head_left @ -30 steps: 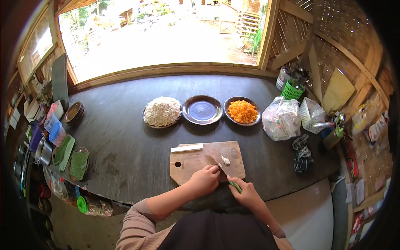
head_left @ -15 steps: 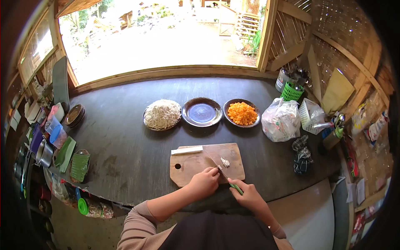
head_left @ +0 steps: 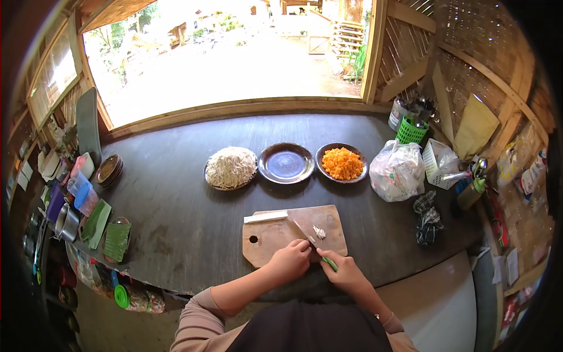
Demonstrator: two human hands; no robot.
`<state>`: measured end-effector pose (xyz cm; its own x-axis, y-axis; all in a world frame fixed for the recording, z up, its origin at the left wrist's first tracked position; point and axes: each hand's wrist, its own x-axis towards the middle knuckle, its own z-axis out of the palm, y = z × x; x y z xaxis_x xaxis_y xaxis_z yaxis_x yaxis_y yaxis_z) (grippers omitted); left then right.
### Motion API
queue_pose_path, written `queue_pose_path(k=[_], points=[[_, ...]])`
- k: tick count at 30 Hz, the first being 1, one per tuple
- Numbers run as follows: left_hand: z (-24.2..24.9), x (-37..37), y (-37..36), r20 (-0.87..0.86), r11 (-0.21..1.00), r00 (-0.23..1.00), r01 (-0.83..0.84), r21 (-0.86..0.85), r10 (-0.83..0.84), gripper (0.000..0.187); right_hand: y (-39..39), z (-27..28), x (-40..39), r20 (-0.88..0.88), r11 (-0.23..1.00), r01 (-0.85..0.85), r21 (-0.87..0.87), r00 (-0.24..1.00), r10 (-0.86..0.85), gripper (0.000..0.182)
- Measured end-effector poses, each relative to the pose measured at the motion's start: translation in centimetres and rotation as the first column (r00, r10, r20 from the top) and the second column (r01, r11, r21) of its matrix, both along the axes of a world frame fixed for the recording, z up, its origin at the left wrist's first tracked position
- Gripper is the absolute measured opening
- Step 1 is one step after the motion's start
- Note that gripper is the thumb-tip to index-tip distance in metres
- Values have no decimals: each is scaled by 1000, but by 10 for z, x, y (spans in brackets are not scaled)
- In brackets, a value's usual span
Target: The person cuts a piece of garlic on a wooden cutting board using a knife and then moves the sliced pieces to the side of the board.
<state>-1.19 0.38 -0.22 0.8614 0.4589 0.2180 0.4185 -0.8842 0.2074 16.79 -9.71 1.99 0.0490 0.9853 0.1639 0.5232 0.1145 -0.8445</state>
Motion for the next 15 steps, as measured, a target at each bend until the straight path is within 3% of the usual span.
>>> queue_pose_path(k=[2,5,9,13,15], points=[[4,-1,3,-174,974,976,161,160,-133,21,-7,1,3,-1,1000,4,-15,1000,-4,33],[4,-1,-1,-50,985,995,88,147,-81,21,-15,5,7,-5,997,7,-74,1000,-7,34],[6,0,-2,-71,990,995,74,121,-66,20,-21,23,5,-44,969,24,-247,998,-36,34],[-3,2,-1,41,985,997,50,167,-58,18,-19,12,6,-49,975,27,-220,998,-39,34],[-7,2,0,112,982,993,20,190,-42,20,-14,-1,5,-9,999,5,-48,1000,-6,33]])
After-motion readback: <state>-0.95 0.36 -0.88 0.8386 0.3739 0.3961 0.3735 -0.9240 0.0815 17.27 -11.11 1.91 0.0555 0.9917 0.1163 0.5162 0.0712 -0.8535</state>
